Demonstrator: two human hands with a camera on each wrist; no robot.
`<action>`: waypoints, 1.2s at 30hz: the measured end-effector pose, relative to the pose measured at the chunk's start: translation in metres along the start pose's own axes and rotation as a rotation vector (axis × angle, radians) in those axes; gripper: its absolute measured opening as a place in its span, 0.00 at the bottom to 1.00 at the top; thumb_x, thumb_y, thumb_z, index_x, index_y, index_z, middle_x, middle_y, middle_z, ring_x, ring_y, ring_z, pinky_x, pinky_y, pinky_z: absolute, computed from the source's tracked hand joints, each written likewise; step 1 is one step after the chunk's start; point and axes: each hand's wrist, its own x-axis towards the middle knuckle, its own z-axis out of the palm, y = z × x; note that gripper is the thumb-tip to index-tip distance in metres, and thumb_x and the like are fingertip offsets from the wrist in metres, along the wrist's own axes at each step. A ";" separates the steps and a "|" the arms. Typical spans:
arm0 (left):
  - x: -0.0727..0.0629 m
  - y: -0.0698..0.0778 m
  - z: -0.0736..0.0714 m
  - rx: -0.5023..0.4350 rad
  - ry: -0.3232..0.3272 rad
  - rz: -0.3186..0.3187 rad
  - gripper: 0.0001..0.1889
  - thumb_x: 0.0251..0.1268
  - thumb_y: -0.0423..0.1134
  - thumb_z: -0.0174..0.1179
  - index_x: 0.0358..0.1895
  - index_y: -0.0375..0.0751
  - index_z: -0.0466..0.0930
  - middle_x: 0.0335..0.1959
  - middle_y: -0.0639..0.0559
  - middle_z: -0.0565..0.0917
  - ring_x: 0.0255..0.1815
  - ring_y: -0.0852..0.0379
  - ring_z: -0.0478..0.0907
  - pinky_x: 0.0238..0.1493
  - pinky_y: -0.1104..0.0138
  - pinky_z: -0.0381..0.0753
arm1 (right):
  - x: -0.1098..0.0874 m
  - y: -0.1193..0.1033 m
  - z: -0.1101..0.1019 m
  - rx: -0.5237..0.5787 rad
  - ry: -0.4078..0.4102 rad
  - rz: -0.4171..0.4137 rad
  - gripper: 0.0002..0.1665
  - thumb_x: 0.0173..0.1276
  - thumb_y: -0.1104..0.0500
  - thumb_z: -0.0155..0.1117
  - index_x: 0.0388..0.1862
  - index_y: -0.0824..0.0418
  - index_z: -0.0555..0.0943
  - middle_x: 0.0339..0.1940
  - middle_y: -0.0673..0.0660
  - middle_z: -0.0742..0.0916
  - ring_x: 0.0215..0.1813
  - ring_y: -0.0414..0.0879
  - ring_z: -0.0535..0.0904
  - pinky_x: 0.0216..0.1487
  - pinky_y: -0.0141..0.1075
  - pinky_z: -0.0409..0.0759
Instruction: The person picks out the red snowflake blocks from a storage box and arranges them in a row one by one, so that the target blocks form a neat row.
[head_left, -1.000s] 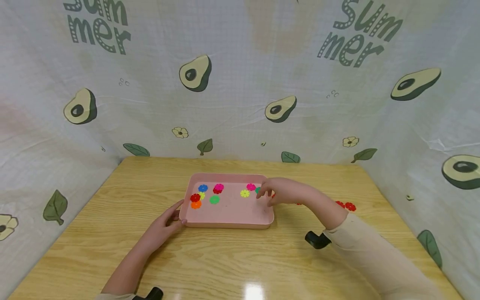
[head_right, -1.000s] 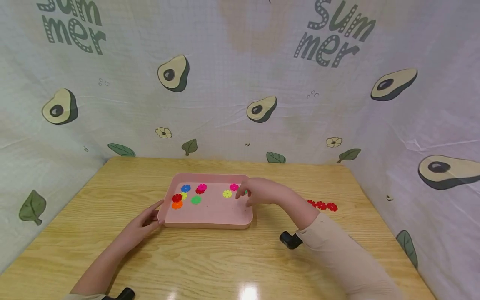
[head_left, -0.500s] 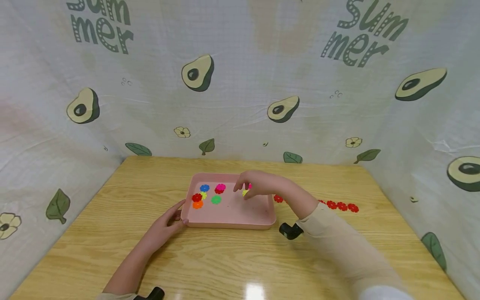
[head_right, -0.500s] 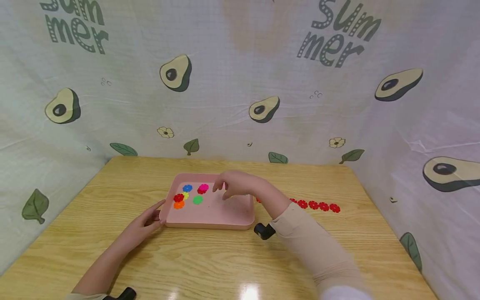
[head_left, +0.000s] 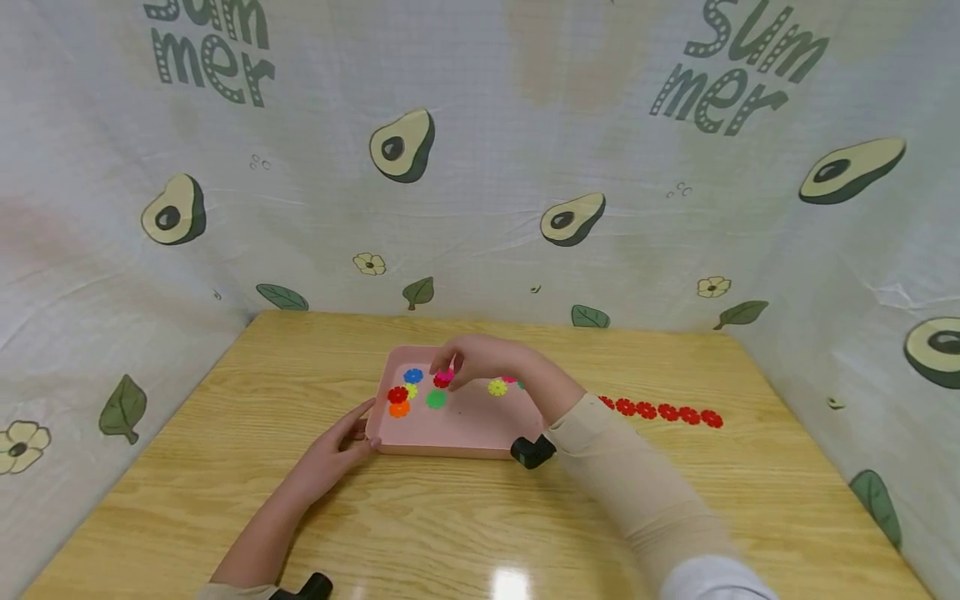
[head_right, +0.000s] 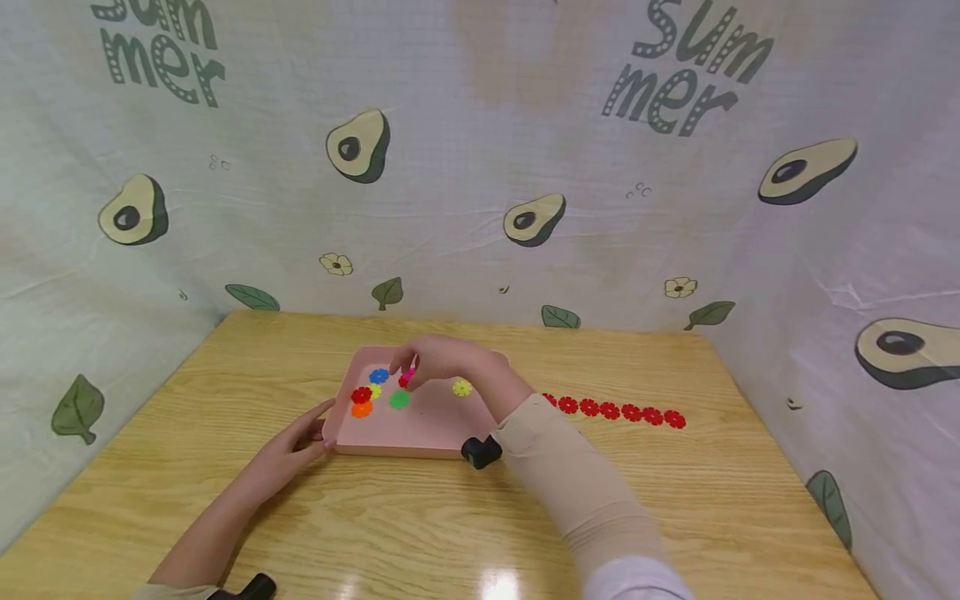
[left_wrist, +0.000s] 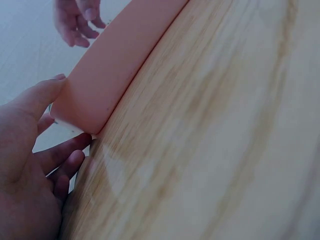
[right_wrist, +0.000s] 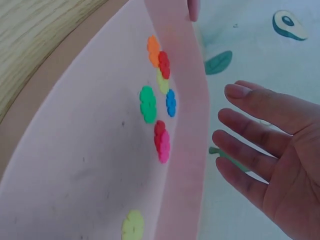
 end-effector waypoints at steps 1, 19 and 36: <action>0.000 0.000 0.000 0.000 -0.001 -0.001 0.37 0.66 0.54 0.61 0.76 0.55 0.59 0.63 0.43 0.74 0.60 0.47 0.70 0.63 0.47 0.61 | 0.003 0.000 0.001 0.019 0.001 0.007 0.19 0.63 0.63 0.71 0.54 0.56 0.84 0.51 0.59 0.84 0.49 0.50 0.77 0.45 0.34 0.78; 0.002 0.002 0.000 -0.009 -0.006 0.007 0.35 0.67 0.53 0.61 0.75 0.56 0.60 0.61 0.45 0.76 0.58 0.49 0.71 0.62 0.48 0.63 | 0.056 0.000 0.021 0.094 -0.005 0.054 0.20 0.63 0.63 0.70 0.55 0.61 0.83 0.44 0.55 0.84 0.42 0.45 0.76 0.49 0.44 0.79; 0.000 0.000 -0.001 -0.005 0.001 0.033 0.36 0.66 0.52 0.62 0.75 0.53 0.60 0.60 0.44 0.76 0.58 0.48 0.71 0.62 0.47 0.62 | 0.082 -0.003 0.043 0.218 -0.003 0.123 0.18 0.61 0.68 0.71 0.51 0.61 0.83 0.37 0.52 0.81 0.33 0.43 0.72 0.37 0.33 0.75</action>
